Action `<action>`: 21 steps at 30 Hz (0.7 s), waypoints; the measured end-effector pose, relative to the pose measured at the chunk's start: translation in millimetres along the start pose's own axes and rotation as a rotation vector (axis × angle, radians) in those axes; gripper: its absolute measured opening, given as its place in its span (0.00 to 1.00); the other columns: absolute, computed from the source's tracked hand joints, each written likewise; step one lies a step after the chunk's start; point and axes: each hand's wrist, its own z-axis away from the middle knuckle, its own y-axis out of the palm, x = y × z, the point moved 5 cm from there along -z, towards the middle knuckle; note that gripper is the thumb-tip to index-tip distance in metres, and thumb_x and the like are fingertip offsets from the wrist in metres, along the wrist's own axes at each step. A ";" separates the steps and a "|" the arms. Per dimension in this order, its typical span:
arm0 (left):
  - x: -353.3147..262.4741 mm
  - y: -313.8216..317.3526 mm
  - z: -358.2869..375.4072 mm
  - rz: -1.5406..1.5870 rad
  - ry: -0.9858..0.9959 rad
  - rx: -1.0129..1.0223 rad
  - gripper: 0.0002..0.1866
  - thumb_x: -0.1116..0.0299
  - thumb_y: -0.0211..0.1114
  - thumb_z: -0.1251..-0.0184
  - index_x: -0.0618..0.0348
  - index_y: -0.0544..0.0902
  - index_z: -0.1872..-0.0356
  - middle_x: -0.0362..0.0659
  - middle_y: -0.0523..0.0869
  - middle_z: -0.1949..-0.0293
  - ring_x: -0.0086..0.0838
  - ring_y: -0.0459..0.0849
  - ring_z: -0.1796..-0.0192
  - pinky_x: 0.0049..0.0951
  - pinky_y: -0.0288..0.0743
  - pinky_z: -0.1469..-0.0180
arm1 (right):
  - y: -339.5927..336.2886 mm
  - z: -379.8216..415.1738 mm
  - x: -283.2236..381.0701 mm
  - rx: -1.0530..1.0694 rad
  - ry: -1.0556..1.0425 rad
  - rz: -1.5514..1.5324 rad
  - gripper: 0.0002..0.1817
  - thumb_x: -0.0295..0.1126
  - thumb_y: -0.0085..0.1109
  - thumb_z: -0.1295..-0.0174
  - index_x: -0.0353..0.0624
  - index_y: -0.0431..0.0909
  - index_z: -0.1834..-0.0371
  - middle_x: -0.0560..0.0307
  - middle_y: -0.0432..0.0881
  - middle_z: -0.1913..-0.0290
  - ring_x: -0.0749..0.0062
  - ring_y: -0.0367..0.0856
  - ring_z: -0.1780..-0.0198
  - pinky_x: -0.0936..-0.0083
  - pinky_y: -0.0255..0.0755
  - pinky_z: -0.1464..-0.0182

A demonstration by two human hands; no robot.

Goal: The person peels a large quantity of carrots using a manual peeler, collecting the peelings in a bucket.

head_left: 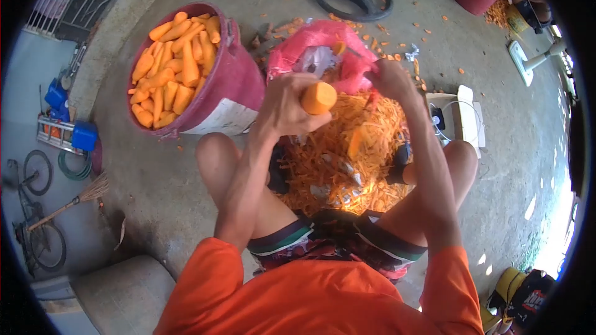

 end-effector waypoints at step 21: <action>111.8 28.3 41.8 1.297 -1.027 -0.487 0.12 0.57 0.65 0.26 0.50 0.82 0.49 0.32 0.83 0.59 0.17 0.81 0.65 0.20 0.72 0.65 | -99.4 39.1 48.7 -0.014 -0.018 -0.098 0.20 0.43 0.69 0.36 0.32 0.81 0.65 0.37 0.82 0.72 0.40 0.83 0.67 0.56 0.75 0.61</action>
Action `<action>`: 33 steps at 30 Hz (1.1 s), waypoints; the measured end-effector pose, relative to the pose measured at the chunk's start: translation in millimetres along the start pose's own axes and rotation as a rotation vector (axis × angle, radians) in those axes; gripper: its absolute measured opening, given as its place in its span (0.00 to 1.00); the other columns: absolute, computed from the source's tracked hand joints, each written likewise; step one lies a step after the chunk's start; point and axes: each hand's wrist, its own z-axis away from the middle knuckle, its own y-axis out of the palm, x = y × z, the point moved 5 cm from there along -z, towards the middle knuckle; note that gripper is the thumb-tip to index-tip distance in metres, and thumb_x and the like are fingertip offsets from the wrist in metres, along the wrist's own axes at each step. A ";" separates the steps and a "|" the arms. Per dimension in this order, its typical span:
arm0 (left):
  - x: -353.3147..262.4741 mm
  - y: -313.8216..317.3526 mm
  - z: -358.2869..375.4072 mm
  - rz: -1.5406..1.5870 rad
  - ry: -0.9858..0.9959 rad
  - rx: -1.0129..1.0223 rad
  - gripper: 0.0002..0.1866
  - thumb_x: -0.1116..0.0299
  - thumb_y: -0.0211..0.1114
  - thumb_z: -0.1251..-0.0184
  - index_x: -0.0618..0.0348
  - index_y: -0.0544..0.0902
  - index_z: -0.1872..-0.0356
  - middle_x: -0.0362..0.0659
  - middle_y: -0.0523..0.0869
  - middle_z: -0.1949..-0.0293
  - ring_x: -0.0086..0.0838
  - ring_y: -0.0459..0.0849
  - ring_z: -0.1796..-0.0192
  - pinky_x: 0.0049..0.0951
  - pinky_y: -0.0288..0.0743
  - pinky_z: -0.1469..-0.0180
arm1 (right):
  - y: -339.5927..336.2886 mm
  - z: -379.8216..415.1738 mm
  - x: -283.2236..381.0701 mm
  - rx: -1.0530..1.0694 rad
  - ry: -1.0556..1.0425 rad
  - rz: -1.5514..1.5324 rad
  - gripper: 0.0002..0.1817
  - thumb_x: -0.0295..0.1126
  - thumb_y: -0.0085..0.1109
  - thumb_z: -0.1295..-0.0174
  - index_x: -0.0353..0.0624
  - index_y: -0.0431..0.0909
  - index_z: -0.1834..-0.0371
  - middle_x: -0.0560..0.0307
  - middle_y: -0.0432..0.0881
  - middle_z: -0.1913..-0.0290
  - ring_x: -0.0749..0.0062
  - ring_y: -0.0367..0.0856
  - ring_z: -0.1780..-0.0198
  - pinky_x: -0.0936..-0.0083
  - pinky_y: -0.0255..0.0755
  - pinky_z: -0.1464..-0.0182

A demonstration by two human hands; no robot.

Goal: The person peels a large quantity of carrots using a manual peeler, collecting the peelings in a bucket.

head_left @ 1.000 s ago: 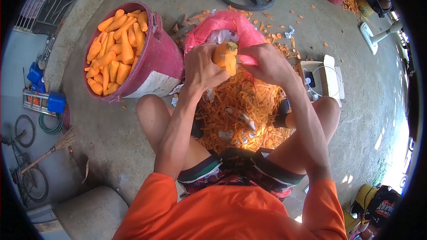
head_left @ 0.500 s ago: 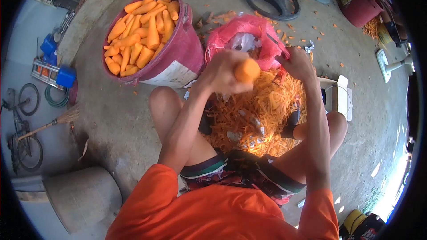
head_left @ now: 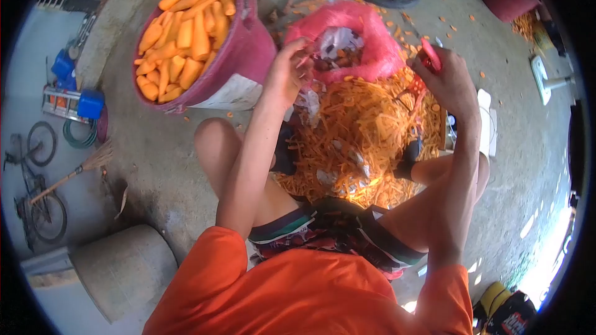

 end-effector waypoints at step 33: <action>98.2 -15.3 -202.9 -0.432 0.165 -0.100 0.20 0.65 0.67 0.31 0.53 0.75 0.40 0.41 0.86 0.58 0.36 0.88 0.50 0.36 0.83 0.52 | -41.7 7.5 -47.6 0.010 0.145 0.043 0.18 0.39 0.71 0.40 0.35 0.85 0.55 0.37 0.85 0.67 0.40 0.84 0.61 0.53 0.75 0.56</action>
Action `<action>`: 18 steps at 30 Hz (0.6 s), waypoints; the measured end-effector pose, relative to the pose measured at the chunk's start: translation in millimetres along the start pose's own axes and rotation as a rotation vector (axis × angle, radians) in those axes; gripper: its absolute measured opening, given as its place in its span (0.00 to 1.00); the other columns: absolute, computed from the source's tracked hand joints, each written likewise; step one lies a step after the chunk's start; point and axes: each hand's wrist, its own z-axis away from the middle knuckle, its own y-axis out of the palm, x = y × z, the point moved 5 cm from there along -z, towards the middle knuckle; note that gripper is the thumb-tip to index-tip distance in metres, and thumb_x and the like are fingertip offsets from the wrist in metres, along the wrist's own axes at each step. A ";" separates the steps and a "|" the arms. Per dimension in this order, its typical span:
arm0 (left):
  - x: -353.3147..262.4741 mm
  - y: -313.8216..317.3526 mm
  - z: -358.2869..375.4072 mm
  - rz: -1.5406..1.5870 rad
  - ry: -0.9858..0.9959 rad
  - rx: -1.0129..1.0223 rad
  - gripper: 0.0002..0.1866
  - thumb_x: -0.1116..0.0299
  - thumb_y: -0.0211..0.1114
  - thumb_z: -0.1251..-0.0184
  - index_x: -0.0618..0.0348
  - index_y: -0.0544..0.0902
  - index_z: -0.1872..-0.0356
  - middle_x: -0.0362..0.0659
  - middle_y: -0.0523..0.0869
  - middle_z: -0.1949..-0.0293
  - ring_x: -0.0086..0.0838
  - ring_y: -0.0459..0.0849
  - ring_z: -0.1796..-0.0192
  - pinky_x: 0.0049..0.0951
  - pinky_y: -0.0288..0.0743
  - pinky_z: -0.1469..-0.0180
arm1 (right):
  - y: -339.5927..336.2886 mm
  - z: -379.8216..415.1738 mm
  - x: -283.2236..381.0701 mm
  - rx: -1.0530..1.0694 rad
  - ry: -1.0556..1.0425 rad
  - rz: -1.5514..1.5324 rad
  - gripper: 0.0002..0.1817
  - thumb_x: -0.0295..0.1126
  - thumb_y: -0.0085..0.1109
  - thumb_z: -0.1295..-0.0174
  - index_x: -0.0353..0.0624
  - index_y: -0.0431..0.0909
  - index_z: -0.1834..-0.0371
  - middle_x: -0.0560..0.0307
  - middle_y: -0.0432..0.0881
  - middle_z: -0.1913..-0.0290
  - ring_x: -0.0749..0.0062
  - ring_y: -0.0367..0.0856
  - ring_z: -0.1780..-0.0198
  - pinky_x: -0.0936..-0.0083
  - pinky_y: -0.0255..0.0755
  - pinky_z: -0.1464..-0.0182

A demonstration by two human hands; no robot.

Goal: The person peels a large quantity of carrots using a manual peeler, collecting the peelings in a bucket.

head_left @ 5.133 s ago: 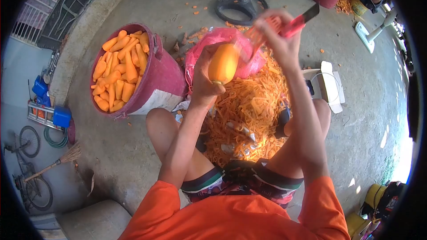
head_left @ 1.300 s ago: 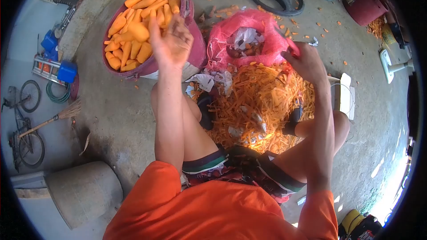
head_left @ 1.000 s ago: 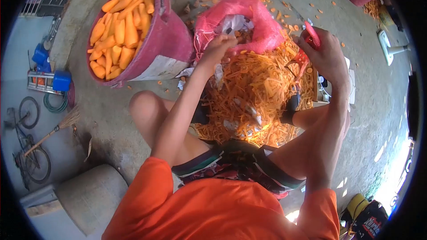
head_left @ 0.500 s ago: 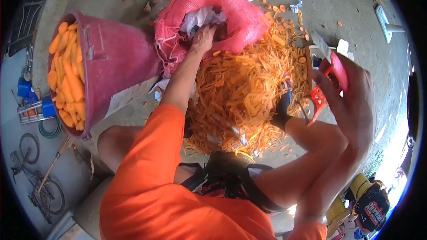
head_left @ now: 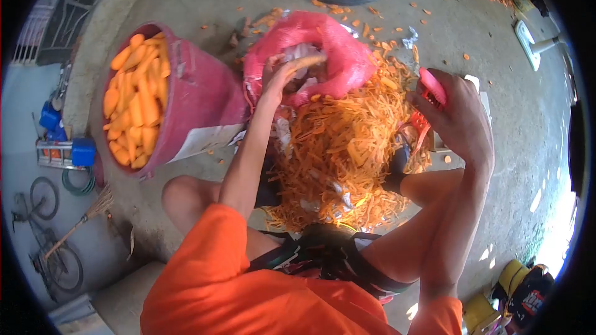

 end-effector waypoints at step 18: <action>-189.5 6.8 233.4 -0.230 0.659 0.342 0.20 0.52 0.71 0.27 0.60 0.86 0.50 0.35 0.83 0.62 0.16 0.80 0.62 0.18 0.74 0.62 | 96.1 -47.0 22.3 0.122 -0.201 0.046 0.13 0.39 0.64 0.32 0.38 0.83 0.64 0.41 0.83 0.71 0.53 0.84 0.68 0.60 0.75 0.61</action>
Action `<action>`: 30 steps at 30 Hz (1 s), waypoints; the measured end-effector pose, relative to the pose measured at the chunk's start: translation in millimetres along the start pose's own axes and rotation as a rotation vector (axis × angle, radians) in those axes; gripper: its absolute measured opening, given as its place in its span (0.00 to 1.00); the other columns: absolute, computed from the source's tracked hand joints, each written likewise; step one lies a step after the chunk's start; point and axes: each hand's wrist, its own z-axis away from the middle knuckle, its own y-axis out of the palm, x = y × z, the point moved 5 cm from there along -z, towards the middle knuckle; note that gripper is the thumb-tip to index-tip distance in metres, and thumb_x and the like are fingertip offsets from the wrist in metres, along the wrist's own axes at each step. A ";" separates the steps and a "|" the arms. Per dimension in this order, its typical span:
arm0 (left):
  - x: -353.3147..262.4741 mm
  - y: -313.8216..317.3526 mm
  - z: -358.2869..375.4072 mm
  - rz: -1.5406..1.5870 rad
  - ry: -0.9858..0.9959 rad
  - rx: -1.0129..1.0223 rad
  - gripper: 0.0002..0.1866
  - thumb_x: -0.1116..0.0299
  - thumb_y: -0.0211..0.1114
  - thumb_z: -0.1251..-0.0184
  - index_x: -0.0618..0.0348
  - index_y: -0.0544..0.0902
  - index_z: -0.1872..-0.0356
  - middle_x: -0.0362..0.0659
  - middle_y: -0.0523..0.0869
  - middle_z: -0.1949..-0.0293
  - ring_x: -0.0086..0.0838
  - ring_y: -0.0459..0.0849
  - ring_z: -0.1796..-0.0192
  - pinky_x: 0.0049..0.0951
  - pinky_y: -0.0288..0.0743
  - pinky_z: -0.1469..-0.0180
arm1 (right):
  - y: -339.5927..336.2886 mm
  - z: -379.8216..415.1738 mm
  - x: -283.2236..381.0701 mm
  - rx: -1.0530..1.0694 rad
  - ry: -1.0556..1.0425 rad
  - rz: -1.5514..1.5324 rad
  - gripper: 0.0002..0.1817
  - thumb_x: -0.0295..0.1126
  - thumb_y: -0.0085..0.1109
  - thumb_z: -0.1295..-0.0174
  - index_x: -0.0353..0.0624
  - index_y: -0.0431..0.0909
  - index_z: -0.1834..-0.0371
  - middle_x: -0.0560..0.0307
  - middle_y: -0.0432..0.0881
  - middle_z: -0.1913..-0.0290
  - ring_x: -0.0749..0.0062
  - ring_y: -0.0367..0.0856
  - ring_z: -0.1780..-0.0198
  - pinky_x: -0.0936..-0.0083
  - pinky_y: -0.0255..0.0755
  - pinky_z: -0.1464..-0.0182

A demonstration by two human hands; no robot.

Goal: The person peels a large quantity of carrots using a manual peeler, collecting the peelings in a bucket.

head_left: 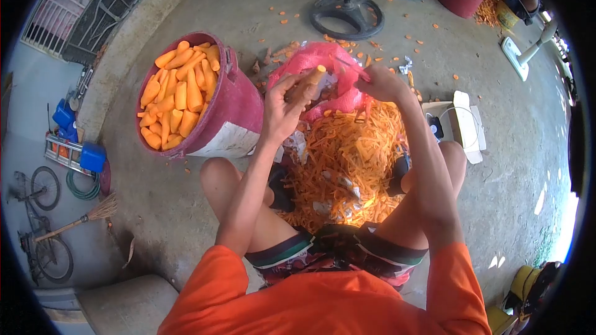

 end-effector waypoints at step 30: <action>19.0 36.2 7.3 0.899 -0.416 0.106 0.18 0.60 0.59 0.20 0.49 0.76 0.35 0.38 0.84 0.51 0.22 0.83 0.57 0.24 0.83 0.58 | -44.5 7.9 38.7 -0.580 -0.298 -0.727 0.12 0.35 0.75 0.38 0.41 0.87 0.57 0.52 0.89 0.60 0.73 0.87 0.60 0.76 0.78 0.58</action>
